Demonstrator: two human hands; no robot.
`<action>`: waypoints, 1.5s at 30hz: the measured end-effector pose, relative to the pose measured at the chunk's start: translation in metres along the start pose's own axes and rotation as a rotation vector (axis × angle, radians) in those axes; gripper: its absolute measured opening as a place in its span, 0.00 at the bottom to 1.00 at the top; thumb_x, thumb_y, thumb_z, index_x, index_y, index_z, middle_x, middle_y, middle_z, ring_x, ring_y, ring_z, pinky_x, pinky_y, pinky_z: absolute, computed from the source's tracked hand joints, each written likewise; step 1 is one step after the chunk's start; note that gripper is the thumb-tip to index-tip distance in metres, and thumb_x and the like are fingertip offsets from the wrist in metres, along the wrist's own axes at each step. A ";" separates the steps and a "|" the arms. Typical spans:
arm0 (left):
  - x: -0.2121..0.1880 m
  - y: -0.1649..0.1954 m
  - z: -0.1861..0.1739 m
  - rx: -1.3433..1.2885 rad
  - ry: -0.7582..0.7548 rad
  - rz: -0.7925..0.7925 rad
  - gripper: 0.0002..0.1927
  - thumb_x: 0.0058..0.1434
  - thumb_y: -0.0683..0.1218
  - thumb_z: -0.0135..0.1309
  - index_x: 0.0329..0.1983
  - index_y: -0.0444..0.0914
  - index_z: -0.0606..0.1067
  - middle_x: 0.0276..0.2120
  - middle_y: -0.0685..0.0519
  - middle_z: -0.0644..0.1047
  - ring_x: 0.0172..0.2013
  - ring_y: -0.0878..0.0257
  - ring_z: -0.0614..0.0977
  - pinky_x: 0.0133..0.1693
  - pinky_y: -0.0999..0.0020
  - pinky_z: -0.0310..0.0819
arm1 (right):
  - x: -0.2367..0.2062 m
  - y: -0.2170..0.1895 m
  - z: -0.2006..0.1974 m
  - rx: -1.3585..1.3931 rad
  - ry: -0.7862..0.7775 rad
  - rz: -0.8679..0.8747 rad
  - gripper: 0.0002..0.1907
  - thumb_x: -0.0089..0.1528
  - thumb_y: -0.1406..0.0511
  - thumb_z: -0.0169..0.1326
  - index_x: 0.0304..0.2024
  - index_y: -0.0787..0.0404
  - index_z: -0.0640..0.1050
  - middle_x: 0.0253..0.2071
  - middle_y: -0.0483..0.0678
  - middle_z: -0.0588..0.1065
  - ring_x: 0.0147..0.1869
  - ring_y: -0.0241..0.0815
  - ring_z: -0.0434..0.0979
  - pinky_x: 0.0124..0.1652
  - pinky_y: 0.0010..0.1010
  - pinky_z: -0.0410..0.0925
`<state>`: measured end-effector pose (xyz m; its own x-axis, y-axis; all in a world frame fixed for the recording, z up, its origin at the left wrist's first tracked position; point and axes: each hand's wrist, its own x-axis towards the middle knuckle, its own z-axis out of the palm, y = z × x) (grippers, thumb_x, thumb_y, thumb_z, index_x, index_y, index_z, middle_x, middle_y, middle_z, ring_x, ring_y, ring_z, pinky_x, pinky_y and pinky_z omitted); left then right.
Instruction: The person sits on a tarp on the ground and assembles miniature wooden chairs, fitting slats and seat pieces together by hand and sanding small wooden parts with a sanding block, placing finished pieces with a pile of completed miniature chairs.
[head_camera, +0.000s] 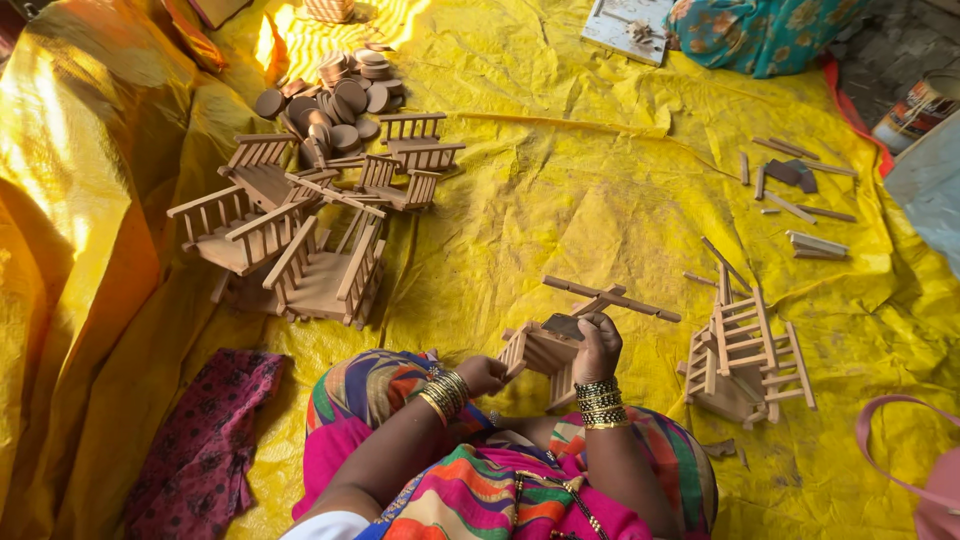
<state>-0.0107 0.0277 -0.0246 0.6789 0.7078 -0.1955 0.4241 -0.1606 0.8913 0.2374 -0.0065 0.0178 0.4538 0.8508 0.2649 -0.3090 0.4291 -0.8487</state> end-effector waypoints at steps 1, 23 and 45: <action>-0.002 -0.001 -0.003 -0.012 0.073 -0.021 0.14 0.60 0.50 0.58 0.46 0.40 0.83 0.35 0.47 0.84 0.36 0.54 0.86 0.41 0.59 0.79 | -0.001 0.000 -0.001 -0.012 0.000 0.005 0.05 0.62 0.72 0.52 0.40 0.68 0.77 0.48 0.51 0.79 0.51 0.40 0.77 0.56 0.33 0.70; -0.005 0.243 -0.012 0.972 0.392 0.366 0.13 0.63 0.53 0.53 0.42 0.40 0.75 0.31 0.52 0.80 0.34 0.54 0.83 0.39 0.55 0.76 | -0.034 0.001 -0.006 -0.316 -0.130 -0.105 0.18 0.66 0.67 0.47 0.54 0.71 0.76 0.50 0.50 0.78 0.56 0.39 0.77 0.57 0.31 0.69; 0.047 0.261 0.021 0.943 0.457 0.603 0.13 0.64 0.53 0.49 0.30 0.42 0.76 0.24 0.53 0.79 0.27 0.56 0.82 0.31 0.57 0.73 | 0.059 -0.120 0.005 -0.993 0.456 -0.752 0.14 0.69 0.66 0.49 0.29 0.67 0.73 0.25 0.55 0.71 0.30 0.54 0.69 0.34 0.46 0.61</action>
<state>0.1441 0.0048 0.1902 0.7244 0.4932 0.4816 0.5120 -0.8528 0.1031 0.2969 -0.0063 0.1379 0.5430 0.2436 0.8036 0.7890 0.1794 -0.5876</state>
